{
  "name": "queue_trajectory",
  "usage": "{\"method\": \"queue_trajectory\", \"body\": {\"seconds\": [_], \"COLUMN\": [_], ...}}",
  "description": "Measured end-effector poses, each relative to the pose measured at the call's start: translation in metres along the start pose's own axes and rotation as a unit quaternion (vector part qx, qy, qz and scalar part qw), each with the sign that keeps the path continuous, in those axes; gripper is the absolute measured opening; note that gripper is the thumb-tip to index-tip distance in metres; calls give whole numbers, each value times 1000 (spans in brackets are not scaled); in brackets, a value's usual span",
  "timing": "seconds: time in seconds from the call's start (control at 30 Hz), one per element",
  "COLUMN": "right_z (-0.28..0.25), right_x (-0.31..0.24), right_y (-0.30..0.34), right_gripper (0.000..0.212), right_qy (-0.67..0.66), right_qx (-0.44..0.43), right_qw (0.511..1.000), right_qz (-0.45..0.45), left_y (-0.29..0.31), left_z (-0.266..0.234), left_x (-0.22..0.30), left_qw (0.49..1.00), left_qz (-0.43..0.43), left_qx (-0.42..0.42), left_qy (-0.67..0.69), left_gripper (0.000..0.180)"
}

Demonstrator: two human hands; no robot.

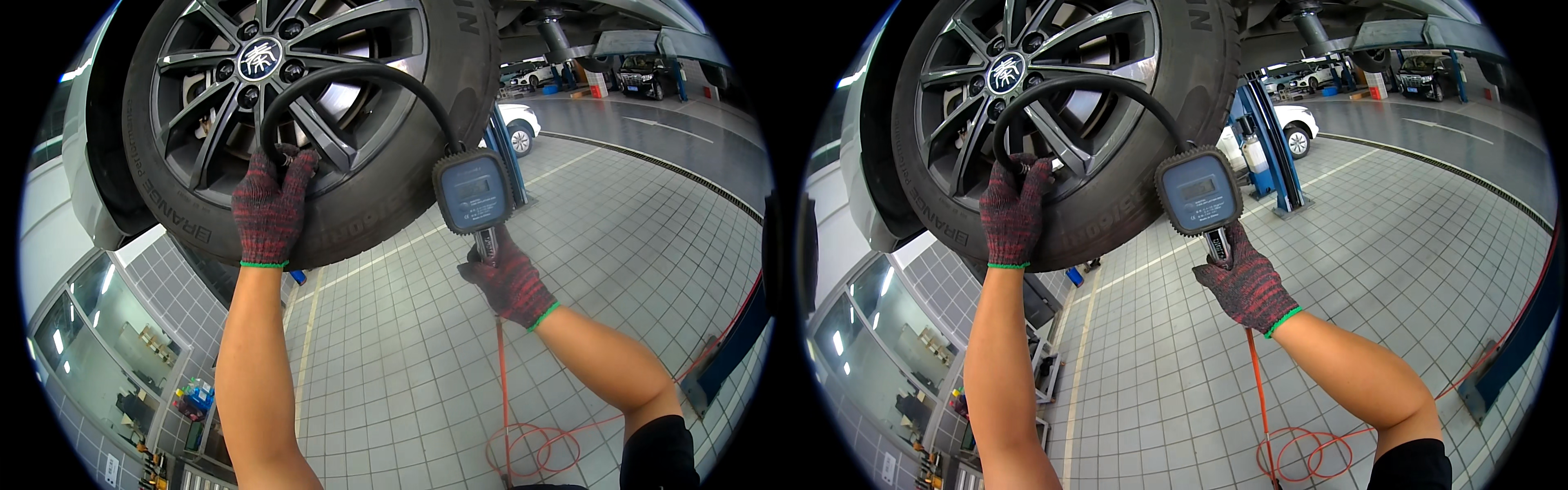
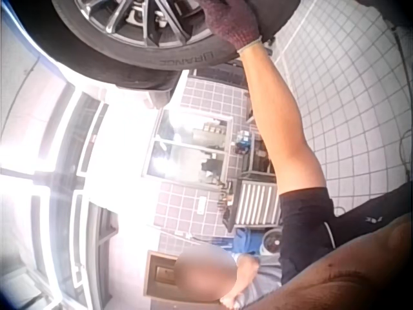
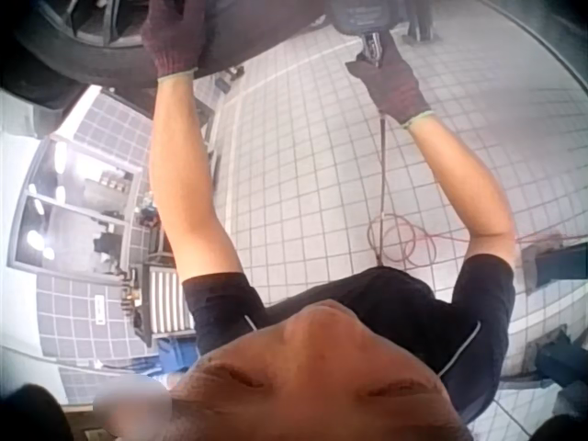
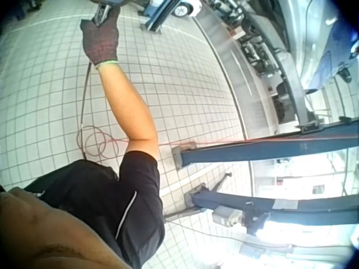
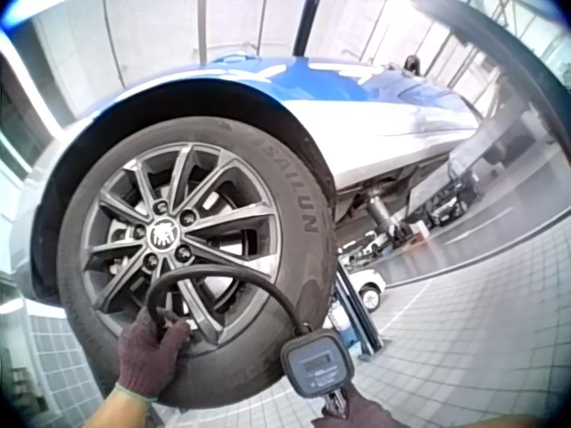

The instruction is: The person uses a digital tire pressure gauge to check the pressure of a car's tires. They walk around the vehicle, which is elevated on a lift, and attach the gauge to the valve stem of each wheel to read the pressure.

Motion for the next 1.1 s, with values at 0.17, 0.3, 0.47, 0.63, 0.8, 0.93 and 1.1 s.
{"method": "queue_trajectory", "body": {"seconds": [0.17, 0.3, 0.47, 0.63, 0.8, 0.93, 1.1], "right_z": [-2, -1, -1, 0, -1, 2, 1], "right_x": [-4, -2, 1, 1, 5, 5, 3], "right_y": [2, 1, 0, -1, -3, -3, -2], "right_gripper": [85, 84, 84, 84, 86, 86, 85], "right_qy": [7, 3, -7, 4, -2, -12, -25], "right_qx": [2, 0, -2, 4, 6, 3, 5], "right_qw": [1000, 1000, 1000, 1000, 1000, 1000, 1000], "right_qz": [5, 6, 4, 1, -1, -9, -1], "left_y": [0, 0, 0, 1, 0, 1, 2], "left_z": [3, 2, 1, 1, 6, 1, 4], "left_x": [-1, -1, 1, 0, -5, -4, 0], "left_qw": [1000, 999, 1000, 1000, 999, 1000, 1000], "left_qz": [-15, -14, 0, -9, -2, -4, -20], "left_qx": [-9, -7, 1, 3, 3, 10, 9], "left_qy": [19, 31, 7, 25, 41, -5, 16], "left_gripper": [27, 26, 26, 27, 28, 29, 30]}}
Point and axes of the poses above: each hand's wrist, its own y-axis away from the middle knuckle, its own z-axis out of the palm, x = y × z, the point moved 3 cm from there along -y, towards the middle knuckle, and after that the axes turned 3 degrees about -x, right-handed, at the moved point
